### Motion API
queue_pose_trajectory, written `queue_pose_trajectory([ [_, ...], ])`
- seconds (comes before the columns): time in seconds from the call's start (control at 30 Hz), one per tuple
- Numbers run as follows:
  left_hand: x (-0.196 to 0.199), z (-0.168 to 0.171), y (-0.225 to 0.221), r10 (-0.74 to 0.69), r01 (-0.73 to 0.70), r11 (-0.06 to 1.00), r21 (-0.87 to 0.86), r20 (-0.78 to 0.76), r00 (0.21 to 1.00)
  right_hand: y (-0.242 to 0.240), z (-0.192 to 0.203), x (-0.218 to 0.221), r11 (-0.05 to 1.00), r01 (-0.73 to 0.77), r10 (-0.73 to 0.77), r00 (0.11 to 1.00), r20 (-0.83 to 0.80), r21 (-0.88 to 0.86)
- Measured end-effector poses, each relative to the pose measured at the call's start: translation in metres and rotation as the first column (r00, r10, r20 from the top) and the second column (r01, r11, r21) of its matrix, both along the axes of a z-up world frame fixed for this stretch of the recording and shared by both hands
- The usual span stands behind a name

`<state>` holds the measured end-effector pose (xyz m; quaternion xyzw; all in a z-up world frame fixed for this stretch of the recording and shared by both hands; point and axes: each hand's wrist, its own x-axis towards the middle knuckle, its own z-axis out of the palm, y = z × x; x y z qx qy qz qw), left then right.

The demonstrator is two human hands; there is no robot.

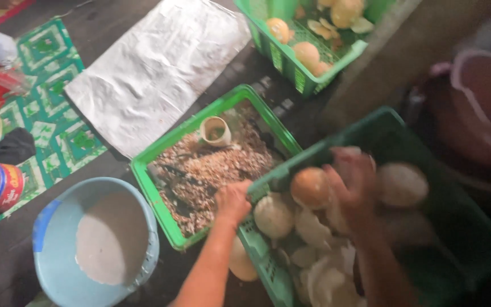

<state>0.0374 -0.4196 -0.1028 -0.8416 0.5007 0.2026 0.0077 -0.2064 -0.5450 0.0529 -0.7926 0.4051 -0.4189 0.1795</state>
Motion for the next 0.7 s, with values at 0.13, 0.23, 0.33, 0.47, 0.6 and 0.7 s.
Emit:
queue_pose_trajectory([
  [0.13,-0.01,-0.095,0.025,0.019,0.185,0.895,-0.406,0.449,0.893,-0.174,-0.062,0.151,0.978,-0.205,0.207,0.977,-0.049,0.046],
  [0.23,-0.012,-0.021,0.022,0.037,-0.034,0.967,-0.252,0.006,0.999,-0.374,-0.195,0.216,0.994,0.103,-0.104,0.994,-0.041,-0.022],
  [0.33,-0.007,0.029,0.012,-0.016,0.003,0.983,-0.186,-0.069,0.997,-0.46,-0.242,0.212,0.959,0.282,-0.247,0.775,-0.581,-0.032],
  [0.47,-0.014,-0.02,0.027,0.037,-0.028,0.985,-0.172,0.049,0.998,-0.412,-0.159,0.242,0.747,0.422,0.229,0.562,-0.795,0.513],
  [0.6,-0.013,0.005,0.012,0.098,-0.109,0.982,-0.154,-0.077,0.992,-0.418,-0.142,0.245,0.799,0.325,0.39,0.361,-0.847,0.506],
  [0.7,-0.017,0.016,0.013,0.142,-0.153,0.977,-0.148,-0.081,0.986,-0.41,-0.148,0.226,0.588,0.441,0.275,0.679,-0.68,0.678],
])
